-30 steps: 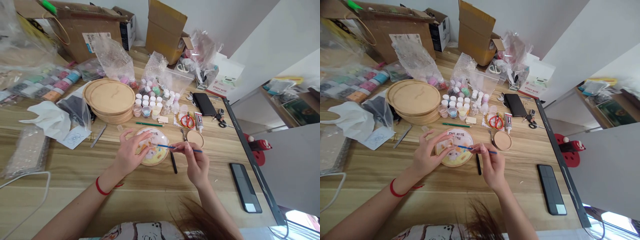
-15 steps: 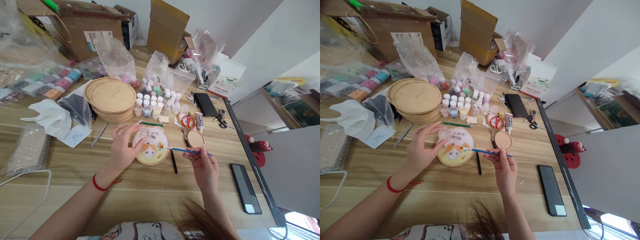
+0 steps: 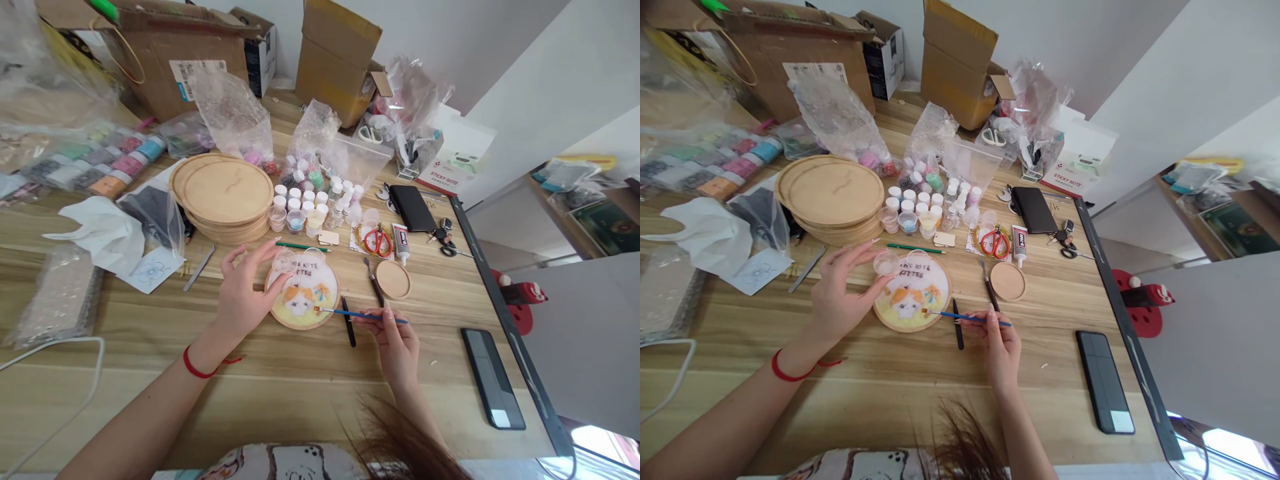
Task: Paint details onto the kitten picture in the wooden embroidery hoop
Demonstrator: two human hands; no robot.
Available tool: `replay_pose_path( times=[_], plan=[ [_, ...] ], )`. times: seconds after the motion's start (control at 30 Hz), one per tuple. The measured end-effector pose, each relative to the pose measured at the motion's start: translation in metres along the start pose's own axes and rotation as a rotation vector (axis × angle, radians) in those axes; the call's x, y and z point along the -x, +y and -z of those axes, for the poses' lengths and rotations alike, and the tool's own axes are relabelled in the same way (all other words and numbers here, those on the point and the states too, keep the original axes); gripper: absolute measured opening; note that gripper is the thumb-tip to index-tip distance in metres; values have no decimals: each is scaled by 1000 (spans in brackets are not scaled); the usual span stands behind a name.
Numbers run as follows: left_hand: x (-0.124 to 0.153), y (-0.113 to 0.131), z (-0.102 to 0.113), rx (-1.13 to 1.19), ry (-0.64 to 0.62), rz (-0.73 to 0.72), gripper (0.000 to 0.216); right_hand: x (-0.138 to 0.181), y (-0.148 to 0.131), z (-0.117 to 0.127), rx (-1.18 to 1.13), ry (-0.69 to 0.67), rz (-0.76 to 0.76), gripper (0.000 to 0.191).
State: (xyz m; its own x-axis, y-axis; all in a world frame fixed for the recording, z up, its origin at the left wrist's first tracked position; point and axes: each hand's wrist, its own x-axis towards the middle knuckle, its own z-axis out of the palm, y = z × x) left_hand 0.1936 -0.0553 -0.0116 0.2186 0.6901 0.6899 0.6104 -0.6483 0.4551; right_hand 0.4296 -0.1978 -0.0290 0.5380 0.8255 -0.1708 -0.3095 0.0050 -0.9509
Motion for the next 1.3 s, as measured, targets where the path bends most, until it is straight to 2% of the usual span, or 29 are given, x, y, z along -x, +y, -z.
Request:
replay_pose_path(
  times=[0.33,0.6,0.83,1.07,1.3],
  plan=[
    [0,-2,-1,-2,8,-19,60,1,1,-1,14,1,18,28],
    [1,-1,-1,-11,-16,19,58,4,1,-3,49,-10,26,29],
    [0,0,1,-28,-23,18,58,3,-4,0,34,57,95,28],
    [1,-2,0,-21,-56,36,57,3,-2,-3,60,50,44,31],
    [0,-1,0,0,-29,7,58,2,-3,1,19,66,72,29]
  ],
)
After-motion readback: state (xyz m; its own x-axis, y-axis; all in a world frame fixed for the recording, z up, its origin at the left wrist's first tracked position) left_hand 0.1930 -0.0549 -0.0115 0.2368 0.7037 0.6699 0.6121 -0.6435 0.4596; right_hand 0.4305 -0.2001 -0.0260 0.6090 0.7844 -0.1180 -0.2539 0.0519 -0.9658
